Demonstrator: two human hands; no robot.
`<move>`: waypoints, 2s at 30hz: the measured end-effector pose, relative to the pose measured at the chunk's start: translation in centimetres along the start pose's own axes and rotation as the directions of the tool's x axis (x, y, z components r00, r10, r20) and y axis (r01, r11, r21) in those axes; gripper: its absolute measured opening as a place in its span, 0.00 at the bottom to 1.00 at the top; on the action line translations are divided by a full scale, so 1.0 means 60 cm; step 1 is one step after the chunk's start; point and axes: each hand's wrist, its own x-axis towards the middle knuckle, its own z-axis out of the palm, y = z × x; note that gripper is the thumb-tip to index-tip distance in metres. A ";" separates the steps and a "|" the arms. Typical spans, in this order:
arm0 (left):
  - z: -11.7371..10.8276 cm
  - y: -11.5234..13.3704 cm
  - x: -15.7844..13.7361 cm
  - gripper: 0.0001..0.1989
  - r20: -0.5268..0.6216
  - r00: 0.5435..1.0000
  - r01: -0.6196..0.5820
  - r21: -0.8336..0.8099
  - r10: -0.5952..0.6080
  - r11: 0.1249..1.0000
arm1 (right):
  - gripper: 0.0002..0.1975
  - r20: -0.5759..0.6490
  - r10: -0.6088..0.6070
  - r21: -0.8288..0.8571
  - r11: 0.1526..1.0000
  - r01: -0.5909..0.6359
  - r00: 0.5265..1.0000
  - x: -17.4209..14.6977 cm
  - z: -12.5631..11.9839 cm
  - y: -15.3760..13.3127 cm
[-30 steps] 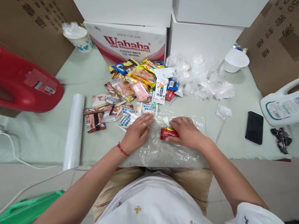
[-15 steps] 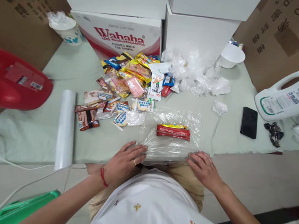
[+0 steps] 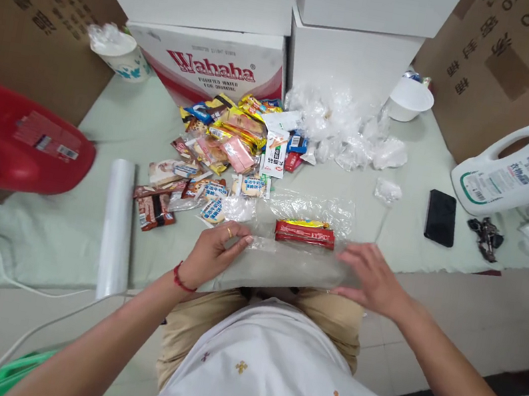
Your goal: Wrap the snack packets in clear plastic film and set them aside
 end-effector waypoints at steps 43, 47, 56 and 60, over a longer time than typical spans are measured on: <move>0.139 0.055 0.082 0.21 0.208 0.971 -0.186 0.330 0.121 0.926 | 0.08 0.402 0.141 -0.016 0.989 -0.147 0.905 0.340 -0.019 0.078; 0.138 0.060 0.084 0.20 0.212 0.970 -0.183 0.330 0.116 0.926 | 0.12 0.339 0.040 0.055 0.997 -0.062 0.940 0.289 -0.029 0.051; 0.095 0.007 0.071 0.14 -0.249 0.968 -0.026 -0.131 -0.007 0.991 | 0.29 0.350 0.060 -0.185 0.983 0.006 0.935 0.169 0.032 -0.017; 0.064 0.004 0.080 0.14 -0.468 0.788 0.308 -0.262 -0.400 0.915 | 0.31 0.362 0.035 -0.253 0.966 0.062 0.931 0.175 0.029 -0.025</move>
